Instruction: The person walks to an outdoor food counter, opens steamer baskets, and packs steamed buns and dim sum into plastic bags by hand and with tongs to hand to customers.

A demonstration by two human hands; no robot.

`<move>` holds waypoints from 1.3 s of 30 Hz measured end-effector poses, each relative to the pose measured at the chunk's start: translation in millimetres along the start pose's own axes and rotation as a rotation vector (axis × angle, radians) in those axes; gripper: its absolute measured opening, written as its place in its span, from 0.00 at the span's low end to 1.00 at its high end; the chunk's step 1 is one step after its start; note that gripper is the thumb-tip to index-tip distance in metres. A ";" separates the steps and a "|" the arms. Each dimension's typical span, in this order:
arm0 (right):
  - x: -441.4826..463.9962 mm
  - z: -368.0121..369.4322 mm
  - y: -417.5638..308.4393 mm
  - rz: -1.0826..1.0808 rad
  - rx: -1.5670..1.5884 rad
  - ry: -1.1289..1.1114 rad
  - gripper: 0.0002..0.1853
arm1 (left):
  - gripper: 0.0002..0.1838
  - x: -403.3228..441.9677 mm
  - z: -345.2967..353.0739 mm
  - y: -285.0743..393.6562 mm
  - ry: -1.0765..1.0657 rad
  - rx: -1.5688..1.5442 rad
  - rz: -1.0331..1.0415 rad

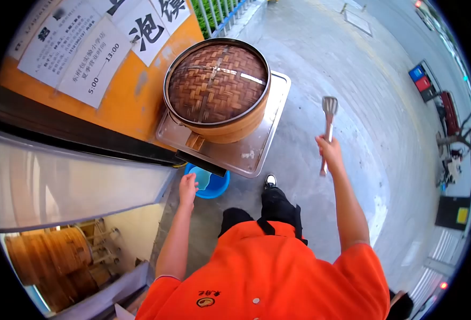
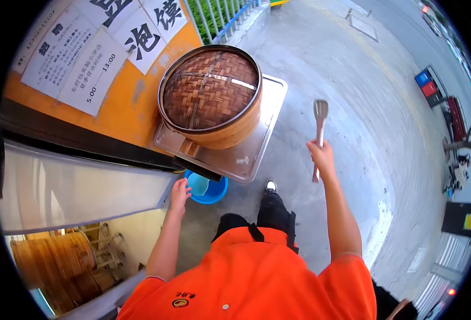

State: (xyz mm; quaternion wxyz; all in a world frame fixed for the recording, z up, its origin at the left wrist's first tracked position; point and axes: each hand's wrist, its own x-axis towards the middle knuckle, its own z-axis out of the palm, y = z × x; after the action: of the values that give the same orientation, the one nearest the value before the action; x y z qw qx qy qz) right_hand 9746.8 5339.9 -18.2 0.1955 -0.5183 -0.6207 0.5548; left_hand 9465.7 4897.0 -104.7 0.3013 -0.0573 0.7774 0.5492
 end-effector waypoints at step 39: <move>295.9 297.7 -240.2 0.019 0.080 -0.852 0.25 | 0.27 25.3 79.8 139.9 0.420 -0.761 0.002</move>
State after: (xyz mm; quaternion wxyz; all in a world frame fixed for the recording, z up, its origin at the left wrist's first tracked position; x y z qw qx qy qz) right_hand 9286.5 5486.5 5.9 -0.0636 -0.2408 -0.6191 0.7448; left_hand 9418.7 5028.7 -20.6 0.0934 -0.2742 0.5640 0.7733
